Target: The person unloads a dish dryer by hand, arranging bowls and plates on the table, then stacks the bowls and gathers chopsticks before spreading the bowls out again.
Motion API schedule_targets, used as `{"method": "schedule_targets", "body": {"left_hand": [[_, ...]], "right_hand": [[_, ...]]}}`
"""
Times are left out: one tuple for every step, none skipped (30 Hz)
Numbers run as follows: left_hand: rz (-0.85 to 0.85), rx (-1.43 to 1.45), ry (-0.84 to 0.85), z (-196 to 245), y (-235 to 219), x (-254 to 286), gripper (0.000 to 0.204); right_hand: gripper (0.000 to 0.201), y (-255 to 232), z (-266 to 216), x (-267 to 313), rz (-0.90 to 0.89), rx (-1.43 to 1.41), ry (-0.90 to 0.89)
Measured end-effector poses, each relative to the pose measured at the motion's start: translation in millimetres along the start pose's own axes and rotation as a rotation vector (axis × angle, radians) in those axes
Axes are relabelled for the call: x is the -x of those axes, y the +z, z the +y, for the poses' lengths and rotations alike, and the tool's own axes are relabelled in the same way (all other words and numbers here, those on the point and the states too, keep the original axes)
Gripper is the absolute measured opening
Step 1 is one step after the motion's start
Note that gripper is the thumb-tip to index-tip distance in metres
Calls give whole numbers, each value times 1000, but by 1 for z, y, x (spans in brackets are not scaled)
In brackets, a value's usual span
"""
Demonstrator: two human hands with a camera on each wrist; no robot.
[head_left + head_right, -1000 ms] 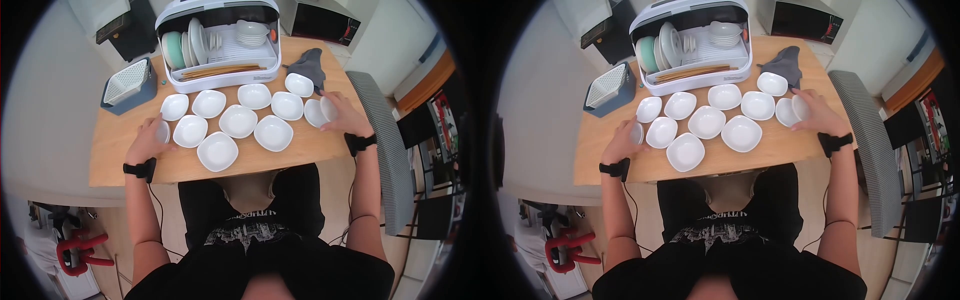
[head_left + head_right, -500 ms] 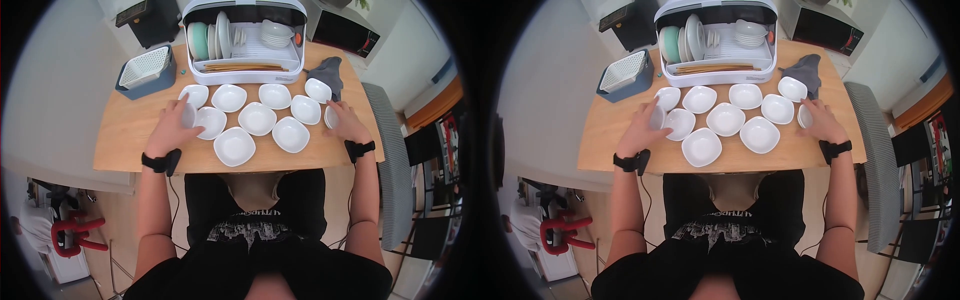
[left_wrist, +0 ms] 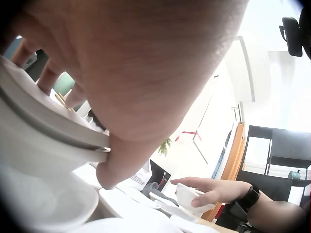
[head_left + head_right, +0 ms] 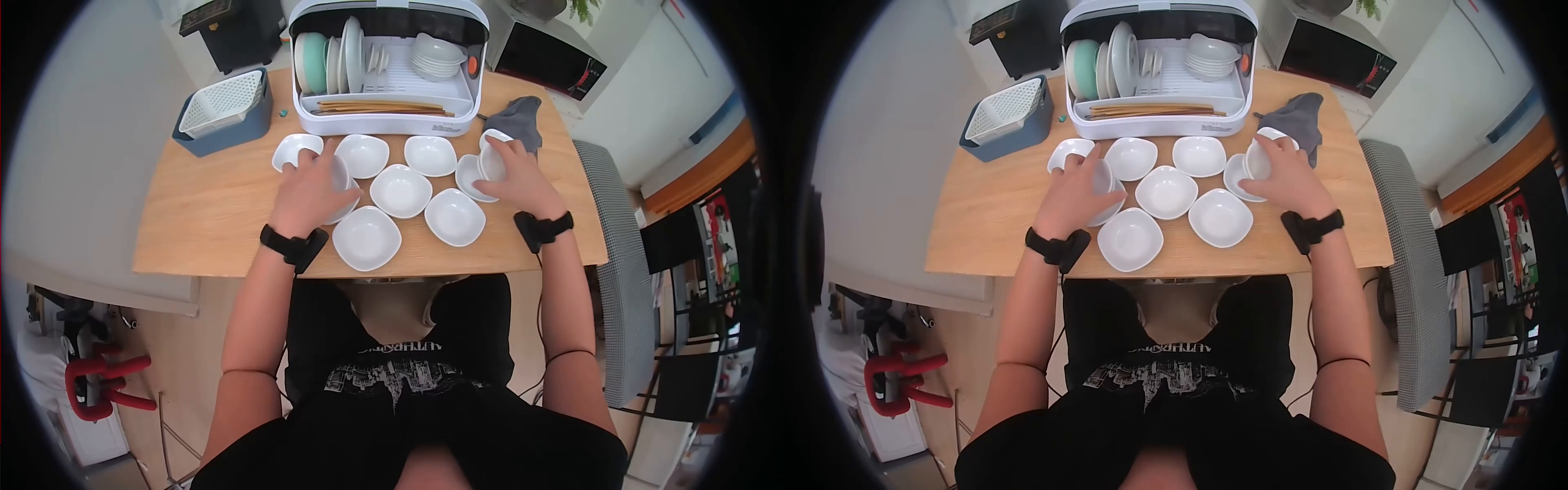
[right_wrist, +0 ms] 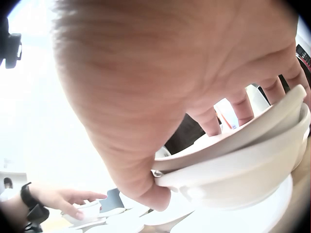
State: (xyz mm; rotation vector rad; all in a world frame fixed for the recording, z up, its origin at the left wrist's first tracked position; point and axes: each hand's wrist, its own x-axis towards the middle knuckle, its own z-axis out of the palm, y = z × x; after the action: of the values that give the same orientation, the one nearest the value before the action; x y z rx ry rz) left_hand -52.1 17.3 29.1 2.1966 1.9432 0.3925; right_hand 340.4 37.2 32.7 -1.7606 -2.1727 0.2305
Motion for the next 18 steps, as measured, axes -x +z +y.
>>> {"method": "schedule_targets", "body": {"left_hand": [[-26,1,-2,4,1,-2,106],[-23,1,-9,5,3,-3,106],[-18,-17,-3,7,6,-4,106],[-15,-35,4,7,8,-4,106],[-15,-37,-1,8,9,-3,106],[-11,-46,-2,9,8,-2,105],[-8,-54,0,9,7,-2,105],[-10,-55,0,9,7,-1,105],[-13,-56,7,10,7,0,105],[-17,-56,15,10,7,0,105],[-18,-55,15,8,8,0,105],[-23,-55,-5,6,10,-2,104],[-28,-54,-26,5,11,-2,104],[-29,-54,-27,3,11,-1,104],[-42,-52,-44,4,6,1,103],[-55,-52,-61,3,4,3,102],[-56,-52,-62,0,5,4,102],[-38,-56,-59,-4,7,4,102]], "right_hand": [[97,3,-10,-4,-1,1,-7],[97,5,-20,-8,-26,56,28],[97,8,-27,-11,-50,112,62],[97,11,-30,-13,-52,110,56],[97,15,-31,-13,-55,116,80],[97,18,-33,-13,-58,123,107],[97,19,-35,-14,-60,121,107],[98,20,-36,-14,-73,136,116],[99,21,-36,-14,-87,152,125],[99,22,-35,-14,-87,152,127],[99,25,-34,-14,-75,146,131],[100,28,-32,-15,-62,140,135],[100,33,-28,-16,-64,141,135],[101,38,-23,-17,-49,147,119],[101,39,-23,-18,-34,153,104],[101,40,-22,-18,-35,153,103],[101,41,-22,-17,-37,158,114],[100,40,-23,-16,-39,163,125]]}}
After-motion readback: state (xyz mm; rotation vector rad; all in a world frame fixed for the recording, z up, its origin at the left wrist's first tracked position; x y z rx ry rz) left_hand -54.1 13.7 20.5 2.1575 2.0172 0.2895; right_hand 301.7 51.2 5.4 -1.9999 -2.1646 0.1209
